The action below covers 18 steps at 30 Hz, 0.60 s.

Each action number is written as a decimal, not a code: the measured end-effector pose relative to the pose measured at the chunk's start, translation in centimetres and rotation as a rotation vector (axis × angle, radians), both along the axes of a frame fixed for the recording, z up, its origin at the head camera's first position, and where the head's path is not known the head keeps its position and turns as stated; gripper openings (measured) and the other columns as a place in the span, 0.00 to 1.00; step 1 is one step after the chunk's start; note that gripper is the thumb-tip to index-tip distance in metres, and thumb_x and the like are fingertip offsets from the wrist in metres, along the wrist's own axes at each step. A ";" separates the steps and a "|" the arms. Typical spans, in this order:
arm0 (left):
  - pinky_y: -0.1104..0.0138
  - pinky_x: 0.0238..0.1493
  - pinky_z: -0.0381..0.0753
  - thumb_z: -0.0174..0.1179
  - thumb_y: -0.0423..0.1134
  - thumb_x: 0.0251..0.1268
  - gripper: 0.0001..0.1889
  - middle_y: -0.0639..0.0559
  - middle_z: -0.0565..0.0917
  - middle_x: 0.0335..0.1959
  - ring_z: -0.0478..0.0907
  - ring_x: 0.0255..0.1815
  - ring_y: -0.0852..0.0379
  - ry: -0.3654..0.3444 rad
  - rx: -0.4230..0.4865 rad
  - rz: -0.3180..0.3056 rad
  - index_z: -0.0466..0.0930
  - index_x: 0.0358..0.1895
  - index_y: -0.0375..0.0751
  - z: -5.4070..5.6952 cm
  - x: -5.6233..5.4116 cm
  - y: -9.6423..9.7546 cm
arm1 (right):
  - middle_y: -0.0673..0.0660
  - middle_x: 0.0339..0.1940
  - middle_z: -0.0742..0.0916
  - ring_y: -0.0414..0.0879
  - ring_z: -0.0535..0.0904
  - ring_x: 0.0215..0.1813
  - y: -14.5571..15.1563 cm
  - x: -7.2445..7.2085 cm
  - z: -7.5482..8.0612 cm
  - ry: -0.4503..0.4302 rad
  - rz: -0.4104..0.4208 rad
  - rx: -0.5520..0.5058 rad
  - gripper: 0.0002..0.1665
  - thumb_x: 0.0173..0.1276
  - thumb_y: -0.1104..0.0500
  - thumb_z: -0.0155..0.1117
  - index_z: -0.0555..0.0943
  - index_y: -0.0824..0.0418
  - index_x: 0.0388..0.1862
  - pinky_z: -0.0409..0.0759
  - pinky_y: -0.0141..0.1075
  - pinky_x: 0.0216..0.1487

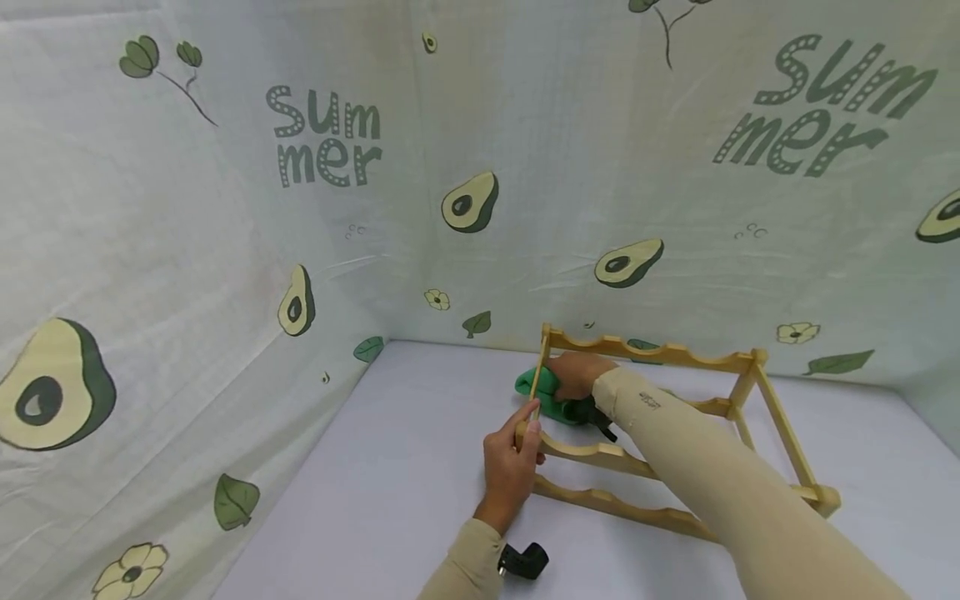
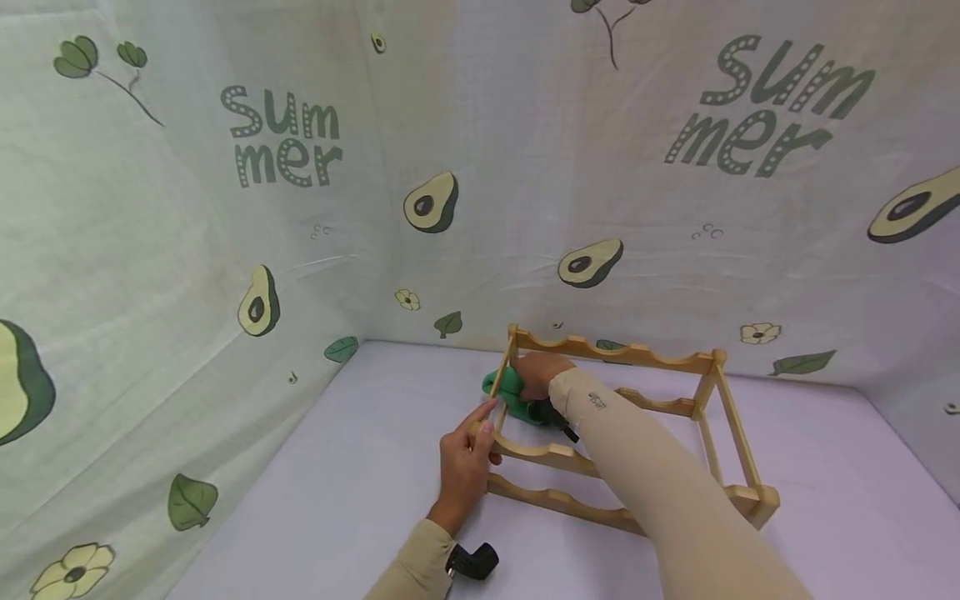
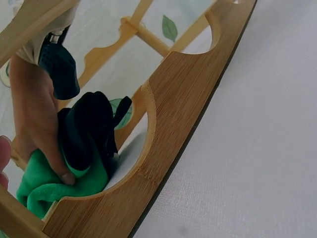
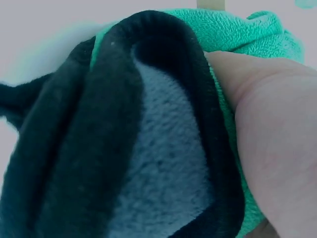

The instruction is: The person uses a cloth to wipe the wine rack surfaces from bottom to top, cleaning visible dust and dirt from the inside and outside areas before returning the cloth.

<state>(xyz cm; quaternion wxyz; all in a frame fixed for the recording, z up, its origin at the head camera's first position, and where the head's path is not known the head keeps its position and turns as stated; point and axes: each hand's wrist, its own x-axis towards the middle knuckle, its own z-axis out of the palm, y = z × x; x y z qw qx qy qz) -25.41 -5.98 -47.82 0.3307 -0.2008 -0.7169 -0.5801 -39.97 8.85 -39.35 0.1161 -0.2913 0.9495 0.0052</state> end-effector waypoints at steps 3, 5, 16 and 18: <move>0.74 0.14 0.73 0.56 0.34 0.74 0.13 0.55 0.78 0.13 0.75 0.13 0.65 -0.006 0.003 0.024 0.84 0.55 0.46 -0.2 0.0 -0.1 | 0.52 0.43 0.86 0.44 0.79 0.41 -0.1 -0.1 -0.2 0.000 0.008 0.005 0.23 0.63 0.52 0.75 0.81 0.53 0.55 0.79 0.46 0.48; 0.74 0.13 0.72 0.56 0.35 0.74 0.11 0.55 0.78 0.13 0.75 0.12 0.65 -0.010 0.008 0.035 0.85 0.52 0.47 -0.2 0.0 -0.1 | 0.51 0.40 0.86 0.44 0.78 0.39 0.1 -0.1 -0.2 -0.012 0.006 0.013 0.19 0.63 0.52 0.75 0.83 0.51 0.52 0.79 0.45 0.46; 0.76 0.10 0.66 0.58 0.38 0.69 0.09 0.60 0.76 0.10 0.72 0.11 0.74 0.010 -0.034 0.200 0.87 0.45 0.47 0.3 -0.1 0.8 | 0.48 0.31 0.83 0.43 0.76 0.34 5.1 0.7 0.7 -0.127 -0.042 0.134 0.07 0.62 0.59 0.74 0.84 0.54 0.37 0.77 0.40 0.40; 0.76 0.10 0.65 0.57 0.39 0.69 0.09 0.61 0.76 0.10 0.71 0.11 0.74 0.005 -0.043 0.224 0.87 0.45 0.47 0.4 -0.2 0.9 | 0.48 0.31 0.83 0.44 0.76 0.34 6.4 0.9 0.7 -0.142 -0.064 0.145 0.08 0.62 0.59 0.74 0.83 0.55 0.37 0.77 0.40 0.40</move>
